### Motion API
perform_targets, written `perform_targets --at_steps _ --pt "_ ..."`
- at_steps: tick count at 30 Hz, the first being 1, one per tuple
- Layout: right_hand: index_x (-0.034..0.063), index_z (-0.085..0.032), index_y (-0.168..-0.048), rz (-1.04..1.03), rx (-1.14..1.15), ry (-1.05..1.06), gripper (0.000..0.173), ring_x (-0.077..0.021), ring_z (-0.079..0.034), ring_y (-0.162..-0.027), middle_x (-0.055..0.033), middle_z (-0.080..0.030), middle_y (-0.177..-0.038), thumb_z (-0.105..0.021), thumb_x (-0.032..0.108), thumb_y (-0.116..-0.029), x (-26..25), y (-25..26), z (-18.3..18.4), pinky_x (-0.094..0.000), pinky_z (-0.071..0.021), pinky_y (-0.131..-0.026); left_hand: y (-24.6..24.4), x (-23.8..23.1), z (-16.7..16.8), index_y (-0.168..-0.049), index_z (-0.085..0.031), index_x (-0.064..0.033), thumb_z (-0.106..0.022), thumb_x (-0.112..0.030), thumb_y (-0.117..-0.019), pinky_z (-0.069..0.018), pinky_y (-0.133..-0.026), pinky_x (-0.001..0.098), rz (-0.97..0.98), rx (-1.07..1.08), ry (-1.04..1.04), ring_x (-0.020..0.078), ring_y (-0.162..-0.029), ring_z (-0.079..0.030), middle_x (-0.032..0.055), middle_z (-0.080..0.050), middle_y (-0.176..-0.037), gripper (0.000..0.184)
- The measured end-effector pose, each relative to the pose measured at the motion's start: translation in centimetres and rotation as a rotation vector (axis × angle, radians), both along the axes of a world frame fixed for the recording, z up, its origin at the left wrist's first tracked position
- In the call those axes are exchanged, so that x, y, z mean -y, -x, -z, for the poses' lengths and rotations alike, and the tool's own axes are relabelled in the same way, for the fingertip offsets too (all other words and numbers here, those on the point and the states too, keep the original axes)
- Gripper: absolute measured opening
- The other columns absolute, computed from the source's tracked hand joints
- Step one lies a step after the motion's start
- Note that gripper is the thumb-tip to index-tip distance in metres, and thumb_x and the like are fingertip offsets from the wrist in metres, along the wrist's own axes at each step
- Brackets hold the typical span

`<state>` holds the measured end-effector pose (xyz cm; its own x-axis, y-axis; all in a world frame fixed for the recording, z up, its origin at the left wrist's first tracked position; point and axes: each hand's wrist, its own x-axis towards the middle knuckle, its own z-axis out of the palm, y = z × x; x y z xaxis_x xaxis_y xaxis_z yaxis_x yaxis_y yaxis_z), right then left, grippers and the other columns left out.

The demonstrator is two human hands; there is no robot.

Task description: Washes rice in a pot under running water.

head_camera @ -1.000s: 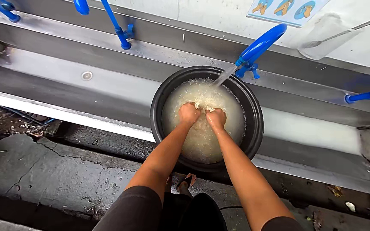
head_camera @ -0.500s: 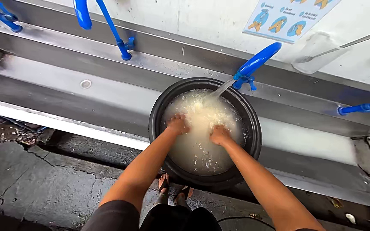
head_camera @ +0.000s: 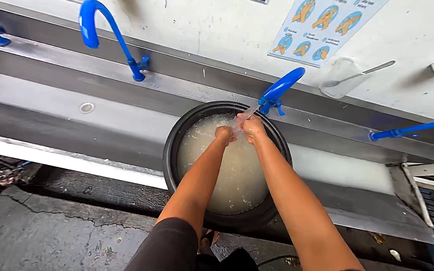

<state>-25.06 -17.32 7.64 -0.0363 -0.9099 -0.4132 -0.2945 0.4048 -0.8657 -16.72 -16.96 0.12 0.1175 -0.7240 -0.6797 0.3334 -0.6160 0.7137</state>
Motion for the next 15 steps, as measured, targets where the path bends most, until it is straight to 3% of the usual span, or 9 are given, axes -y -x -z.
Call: perform_targets --at_steps 2,5,6,7,9,10,12,13,15 --pt "0.0017 -0.052 -0.143 -0.147 -0.065 -0.004 0.041 -0.0328 -0.059 -0.124 -0.0215 -0.056 -0.143 -0.059 0.005 -0.1029 -0.9 2.8 -0.4 -0.0492 -0.0499 -0.1 1.8 1.3 -0.6 -0.13 -0.054 0.0062 -0.044 -0.012 -0.1097 -0.0554 -0.073 0.0332 -0.053 -0.092 0.014 0.0186 -0.077 -0.062 0.017 -0.063 -0.103 0.029" --pt "0.0047 -0.06 -0.137 -0.16 -0.339 0.197 0.042 -0.0371 -0.065 -0.117 -0.0214 -0.063 -0.136 -0.071 0.019 -0.0978 -2.1 8.3 1.3 -0.0568 -0.0531 -0.096 3.0 1.9 -2.1 -0.133 -0.051 0.0059 -0.039 -0.017 -0.1128 -0.057 -0.072 0.0323 0.035 -0.146 0.059 0.0179 -0.076 -0.063 0.016 -0.063 -0.102 0.033" --pt "0.0035 -0.063 -0.133 -0.127 -0.464 0.245 0.043 -0.0407 -0.063 -0.119 -0.0242 -0.063 -0.134 -0.074 0.02 -0.0954 -2.5 10.3 2.1 -0.0612 -0.0506 -0.099 2.6 1.7 -2.2 -0.132 -0.052 0.0061 -0.037 -0.018 -0.1133 -0.0572 -0.075 0.0317 0.161 -0.041 0.102 0.0175 -0.08 -0.065 0.0155 -0.065 -0.104 0.034" --pt "0.0022 -0.064 -0.133 -0.095 -0.581 0.259 0.046 -0.0443 -0.059 -0.123 -0.0274 -0.06 -0.135 -0.076 0.021 -0.0927 -3.2 12.5 3.1 -0.0634 -0.0473 -0.103 1.4 1.1 -2.3 -0.135 -0.053 0.0069 -0.041 -0.017 -0.1125 -0.0568 -0.085 0.0341 0.33 0.14 0.16 0.0204 -0.094 -0.067 0.0186 -0.066 -0.115 0.035" --pt "-0.0013 -0.059 -0.139 -0.066 -0.759 0.176 0.06 -0.0499 -0.05 -0.134 -0.0331 -0.052 -0.143 -0.077 0.028 -0.0906 -5.0 16.8 4.9 -0.0641 -0.0395 -0.111 -2.9 -1.1 -2.9 -0.143 -0.053 0.0074 -0.058 -0.019 -0.1064 -0.0447 -0.112 0.0527 0.645 0.599 0.299 0.038 -0.131 -0.058 0.0288 -0.058 -0.14 0.045" --pt "-0.0024 -0.055 -0.143 -0.059 -0.79 0.111 0.067 -0.0519 -0.046 -0.137 -0.0345 -0.049 -0.146 -0.077 0.034 -0.0907 -5.8 18.4 5.5 -0.065 -0.0377 -0.112 -5.4 -2.9 -3.1 -0.144 -0.053 0.0053 -0.066 -0.024 -0.1019 -0.0386 -0.116 0.0602 0.694 0.831 0.359 0.0444 -0.139 -0.05 0.0308 -0.053 -0.146 0.053" --pt "-0.0029 -0.051 -0.146 -0.049 -0.765 0.039 0.076 -0.0514 -0.045 -0.137 -0.0336 -0.049 -0.147 -0.078 0.041 -0.0904 -6.0 19.8 5.6 -0.0642 -0.0373 -0.111 -10.4 -7.5 -3.2 -0.146 -0.055 0.001 -0.077 -0.025 -0.0934 -0.0252 -0.12 0.0686 0.583 1.195 0.469 0.0526 -0.148 -0.033 0.0324 -0.042 -0.156 0.062" --pt "-0.0052 -0.051 -0.145 -0.07 -0.732 0.065 0.073 -0.0504 -0.048 -0.135 -0.0333 -0.052 -0.144 -0.077 0.037 -0.0919 -5.4 19.7 5.0 -0.0635 -0.0386 -0.111 -12.7 -9.8 -2.9 -0.146 -0.055 -0.0008 -0.08 -0.026 -0.0898 -0.0224 -0.12 0.0716 0.49 1.318 0.494 0.0544 -0.149 -0.029 0.0322 -0.038 -0.158 0.066" --pt "-0.0095 -0.051 -0.142 -0.112 -0.66 0.158 0.061 -0.0488 -0.054 -0.132 -0.034 -0.057 -0.139 -0.068 0.03 -0.0999 -2.6 18.2 3.4 -0.0619 -0.0408 -0.112 -16.1 -14.0 -2.5 -0.153 -0.045 -0.0002 -0.081 -0.032 -0.0877 -0.0151 -0.117 0.0785 0.353 1.404 0.399 0.0582 -0.151 -0.02 0.0344 -0.028 -0.162 0.081"
